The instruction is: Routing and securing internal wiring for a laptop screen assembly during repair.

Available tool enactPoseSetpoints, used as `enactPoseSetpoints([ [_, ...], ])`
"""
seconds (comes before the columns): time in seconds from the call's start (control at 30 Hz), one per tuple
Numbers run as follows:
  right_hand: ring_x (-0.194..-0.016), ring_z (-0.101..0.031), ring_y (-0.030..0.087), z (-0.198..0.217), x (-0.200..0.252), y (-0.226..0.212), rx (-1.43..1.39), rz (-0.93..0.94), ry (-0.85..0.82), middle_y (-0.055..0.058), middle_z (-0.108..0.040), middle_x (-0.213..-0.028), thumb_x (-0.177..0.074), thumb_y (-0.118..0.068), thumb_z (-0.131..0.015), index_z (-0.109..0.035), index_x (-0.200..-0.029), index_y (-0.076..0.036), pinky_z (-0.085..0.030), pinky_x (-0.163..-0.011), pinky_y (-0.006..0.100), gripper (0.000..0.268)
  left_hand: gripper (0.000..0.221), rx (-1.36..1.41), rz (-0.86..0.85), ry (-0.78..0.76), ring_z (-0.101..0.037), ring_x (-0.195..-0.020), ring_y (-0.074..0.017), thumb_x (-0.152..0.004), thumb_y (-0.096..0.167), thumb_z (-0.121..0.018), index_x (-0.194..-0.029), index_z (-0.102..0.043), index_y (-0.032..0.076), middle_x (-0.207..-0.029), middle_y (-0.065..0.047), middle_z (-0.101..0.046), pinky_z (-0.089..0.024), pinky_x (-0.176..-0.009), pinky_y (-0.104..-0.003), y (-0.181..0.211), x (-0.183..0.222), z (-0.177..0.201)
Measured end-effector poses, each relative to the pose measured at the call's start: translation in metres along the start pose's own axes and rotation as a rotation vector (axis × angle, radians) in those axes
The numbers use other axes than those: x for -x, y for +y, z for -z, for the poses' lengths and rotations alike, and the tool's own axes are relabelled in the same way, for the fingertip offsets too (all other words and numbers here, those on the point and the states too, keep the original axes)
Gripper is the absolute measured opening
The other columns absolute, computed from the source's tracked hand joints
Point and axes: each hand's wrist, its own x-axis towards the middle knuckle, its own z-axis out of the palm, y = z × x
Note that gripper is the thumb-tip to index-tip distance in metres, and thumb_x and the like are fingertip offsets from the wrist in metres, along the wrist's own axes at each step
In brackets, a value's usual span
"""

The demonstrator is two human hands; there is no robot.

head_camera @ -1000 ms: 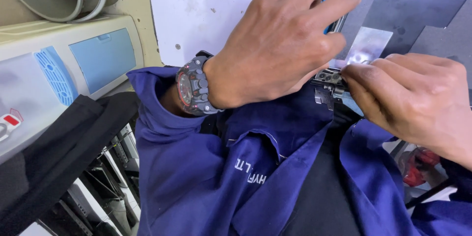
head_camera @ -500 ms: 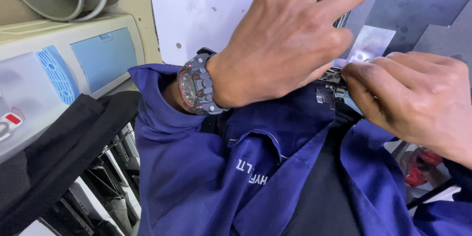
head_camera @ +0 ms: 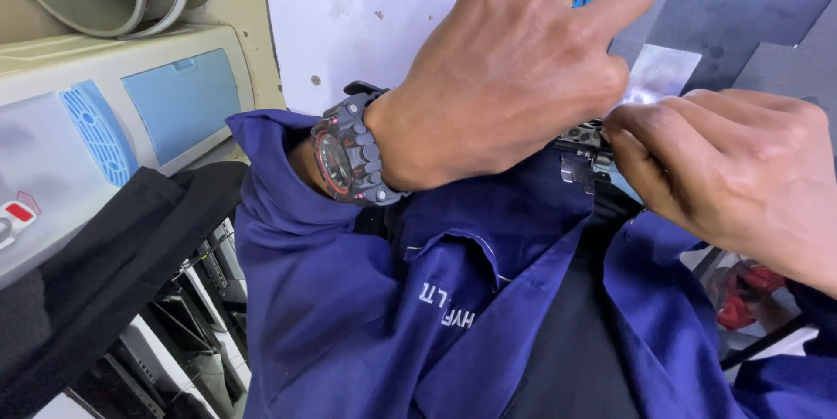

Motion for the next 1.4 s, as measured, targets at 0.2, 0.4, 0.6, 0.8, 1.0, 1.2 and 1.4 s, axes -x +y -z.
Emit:
enactPoseSetpoints([
  [0.2,-0.063,-0.059,0.022,-0.011,0.007,0.003,0.038,-0.053,-0.014,-0.001,-0.053,-0.069,-0.119,-0.019,-0.071,-0.064,-0.098,-0.013,-0.040,-0.055,0.035,0.023,0.041,0.038,0.023,-0.016,-0.048,-0.075,-0.0211,-0.076,-0.003,-0.073,-0.059,-0.047,0.024,-0.094,0.004,-0.051,-0.034,-0.055,-0.035,0.000,-0.003,-0.001],
  [0.4,-0.061,-0.055,0.023,-0.020,0.008,0.004,-0.069,-0.277,-0.100,0.000,-0.054,-0.066,-0.115,-0.025,-0.071,-0.049,-0.086,-0.009,-0.033,-0.053,0.039,0.040,0.043,-0.032,0.014,0.002,-0.048,-0.076,-0.0171,-0.082,-0.001,-0.073,-0.060,-0.047,0.025,-0.093,0.005,-0.049,-0.037,-0.056,-0.031,0.003,-0.004,0.002],
  [0.6,-0.061,-0.057,0.017,-0.025,0.003,0.003,-0.064,-0.365,-0.102,-0.004,-0.055,-0.063,-0.107,-0.026,-0.074,-0.057,-0.087,-0.013,-0.036,-0.053,0.037,0.029,0.040,-0.030,0.031,0.019,-0.049,-0.076,-0.0189,-0.083,0.004,-0.077,-0.058,-0.052,0.023,-0.090,0.004,-0.049,-0.038,-0.053,-0.031,0.004,-0.005,-0.003],
  [0.8,-0.062,-0.058,0.018,-0.026,0.007,0.002,-0.061,-0.361,-0.074,-0.004,-0.053,-0.061,-0.110,-0.027,-0.075,-0.057,-0.086,-0.014,-0.034,-0.053,0.038,0.032,0.039,0.008,0.012,-0.001,-0.051,-0.074,-0.0204,-0.080,0.012,-0.079,-0.057,-0.050,0.025,-0.088,0.004,-0.047,-0.037,-0.050,-0.035,0.004,-0.007,-0.004],
  [1.0,-0.056,-0.057,0.021,-0.020,0.007,0.007,-0.097,-0.294,-0.132,-0.002,-0.051,-0.056,-0.112,-0.032,-0.071,-0.056,-0.087,-0.012,-0.036,-0.050,0.041,0.035,0.034,-0.013,0.012,-0.011,-0.054,-0.067,-0.0207,-0.073,0.010,-0.077,-0.056,-0.050,0.025,-0.084,0.004,-0.049,-0.037,-0.043,-0.035,0.008,-0.011,-0.006],
  [1.2,-0.059,-0.054,0.028,-0.024,0.015,0.010,-0.053,-0.268,-0.096,0.004,-0.049,-0.061,-0.118,-0.033,-0.068,-0.050,-0.086,-0.010,-0.031,-0.051,0.043,0.044,0.029,0.038,0.003,-0.086,-0.056,-0.060,-0.0230,-0.073,0.014,-0.078,-0.058,-0.057,0.027,-0.084,0.001,-0.053,-0.039,-0.042,-0.039,0.013,-0.016,-0.005],
  [1.4,-0.063,-0.057,0.027,-0.012,0.014,0.004,-0.091,-0.253,-0.117,0.002,-0.049,-0.063,-0.118,-0.030,-0.065,-0.052,-0.088,-0.011,-0.033,-0.053,0.043,0.037,0.030,-0.006,0.010,-0.093,-0.054,-0.058,-0.0217,-0.073,0.015,-0.077,-0.057,-0.056,0.029,-0.082,0.000,-0.053,-0.037,-0.045,-0.038,0.020,-0.016,-0.001],
])
